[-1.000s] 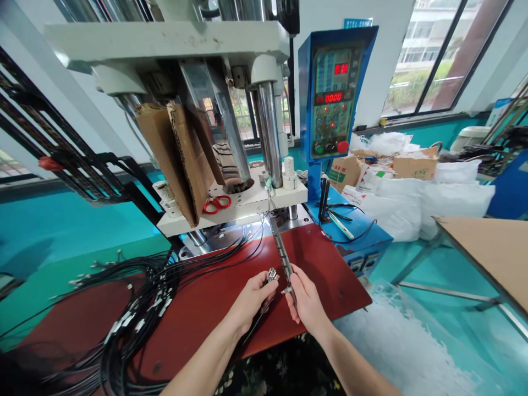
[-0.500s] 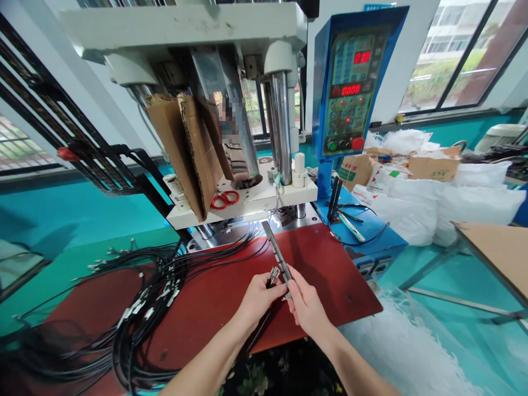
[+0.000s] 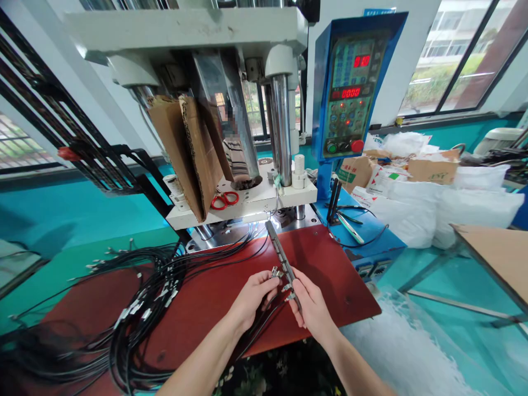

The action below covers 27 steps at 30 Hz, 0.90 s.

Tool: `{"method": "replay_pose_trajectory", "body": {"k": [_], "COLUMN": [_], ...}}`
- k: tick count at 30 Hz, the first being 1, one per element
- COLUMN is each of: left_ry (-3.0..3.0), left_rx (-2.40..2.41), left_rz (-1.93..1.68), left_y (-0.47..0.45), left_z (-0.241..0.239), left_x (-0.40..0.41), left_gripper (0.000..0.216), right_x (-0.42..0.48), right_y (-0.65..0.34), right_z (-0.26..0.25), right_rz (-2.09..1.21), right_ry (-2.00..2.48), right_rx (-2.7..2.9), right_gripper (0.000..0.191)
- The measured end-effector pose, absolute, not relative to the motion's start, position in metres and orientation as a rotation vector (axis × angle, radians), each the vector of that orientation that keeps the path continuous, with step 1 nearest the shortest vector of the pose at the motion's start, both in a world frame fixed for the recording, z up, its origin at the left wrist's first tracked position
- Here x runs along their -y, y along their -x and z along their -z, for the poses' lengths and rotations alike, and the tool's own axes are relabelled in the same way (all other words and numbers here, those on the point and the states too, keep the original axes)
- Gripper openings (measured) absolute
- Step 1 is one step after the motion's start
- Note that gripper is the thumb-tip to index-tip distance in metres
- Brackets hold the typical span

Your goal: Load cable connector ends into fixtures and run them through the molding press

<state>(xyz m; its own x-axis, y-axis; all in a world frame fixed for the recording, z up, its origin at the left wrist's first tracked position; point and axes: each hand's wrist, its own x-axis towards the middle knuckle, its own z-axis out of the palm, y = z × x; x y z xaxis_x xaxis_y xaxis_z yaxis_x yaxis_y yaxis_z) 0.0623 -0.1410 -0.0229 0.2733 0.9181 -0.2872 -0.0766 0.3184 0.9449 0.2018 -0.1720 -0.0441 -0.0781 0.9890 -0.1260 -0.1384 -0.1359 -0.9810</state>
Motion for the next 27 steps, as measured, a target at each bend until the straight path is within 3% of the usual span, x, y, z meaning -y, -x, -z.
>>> {"method": "replay_pose_trajectory", "body": {"k": [8, 17, 27], "left_ry": [-1.051, -1.814, -1.219], "left_rx": [-1.030, -1.396, -1.152], "left_rz": [-0.733, -0.911, -0.783], "left_y": [-0.059, -0.065, -0.067], "left_z": [0.023, 0.020, 0.032], "left_x": [0.136, 0.150, 0.137], "left_gripper": [0.019, 0.023, 0.023], "right_x": [0.175, 0.174, 0.174], "right_y": [-0.203, -0.203, -0.204], "right_z": [0.048, 0.047, 0.047], "right_rz": [-1.402, -1.415, -1.414], "right_ry": [1.143, 1.125, 1.149], "right_rx": [1.100, 1.113, 1.132], "right_gripper": [0.047, 0.047, 0.048]}}
